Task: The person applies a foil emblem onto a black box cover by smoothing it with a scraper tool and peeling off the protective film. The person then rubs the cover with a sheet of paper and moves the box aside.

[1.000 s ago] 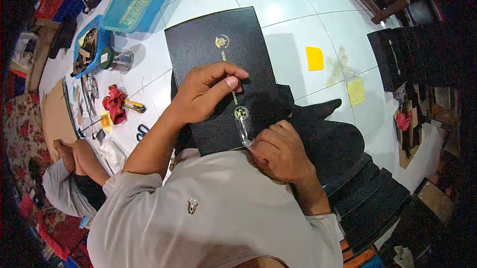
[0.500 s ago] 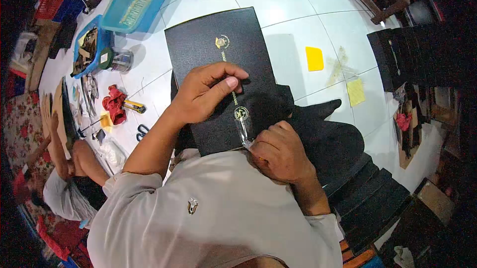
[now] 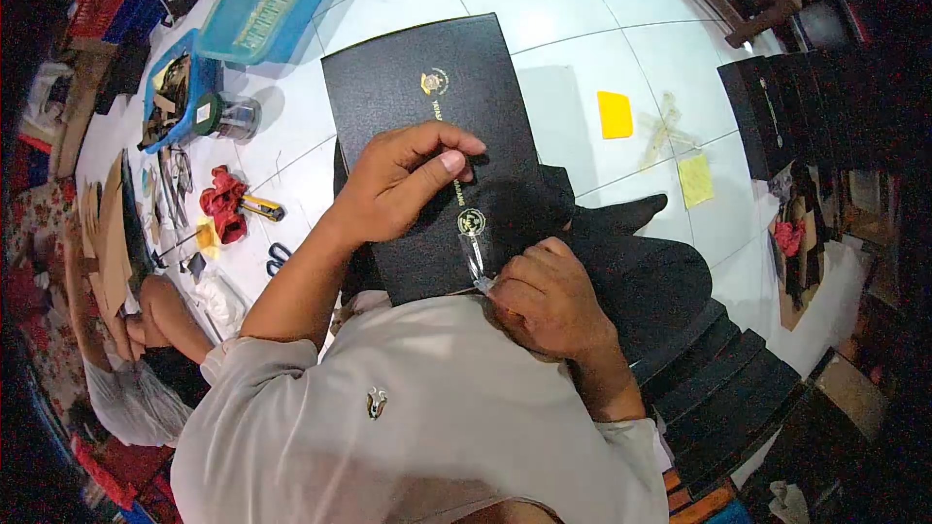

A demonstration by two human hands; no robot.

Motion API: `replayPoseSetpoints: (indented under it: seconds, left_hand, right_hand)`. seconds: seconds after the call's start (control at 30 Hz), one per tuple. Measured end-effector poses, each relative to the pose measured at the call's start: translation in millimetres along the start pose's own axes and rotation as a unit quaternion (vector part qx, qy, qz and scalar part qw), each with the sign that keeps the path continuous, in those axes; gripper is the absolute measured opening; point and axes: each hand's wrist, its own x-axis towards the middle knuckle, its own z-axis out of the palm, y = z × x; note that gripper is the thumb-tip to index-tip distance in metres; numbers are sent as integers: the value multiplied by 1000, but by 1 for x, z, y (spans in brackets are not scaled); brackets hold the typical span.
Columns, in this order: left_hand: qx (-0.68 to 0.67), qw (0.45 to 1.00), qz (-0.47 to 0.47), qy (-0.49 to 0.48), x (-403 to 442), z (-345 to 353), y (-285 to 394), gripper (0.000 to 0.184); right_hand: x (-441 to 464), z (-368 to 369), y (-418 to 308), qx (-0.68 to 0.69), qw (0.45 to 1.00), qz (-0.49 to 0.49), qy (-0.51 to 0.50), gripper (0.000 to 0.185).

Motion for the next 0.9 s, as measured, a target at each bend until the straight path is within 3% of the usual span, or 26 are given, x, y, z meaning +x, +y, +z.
replayPoseSetpoints:
  seconds: [0.9]
  left_hand:
    - [-9,1000,2,6,0,1,-1,25]
  right_hand:
    - [1,-2,0,10,1000,0,-15,14]
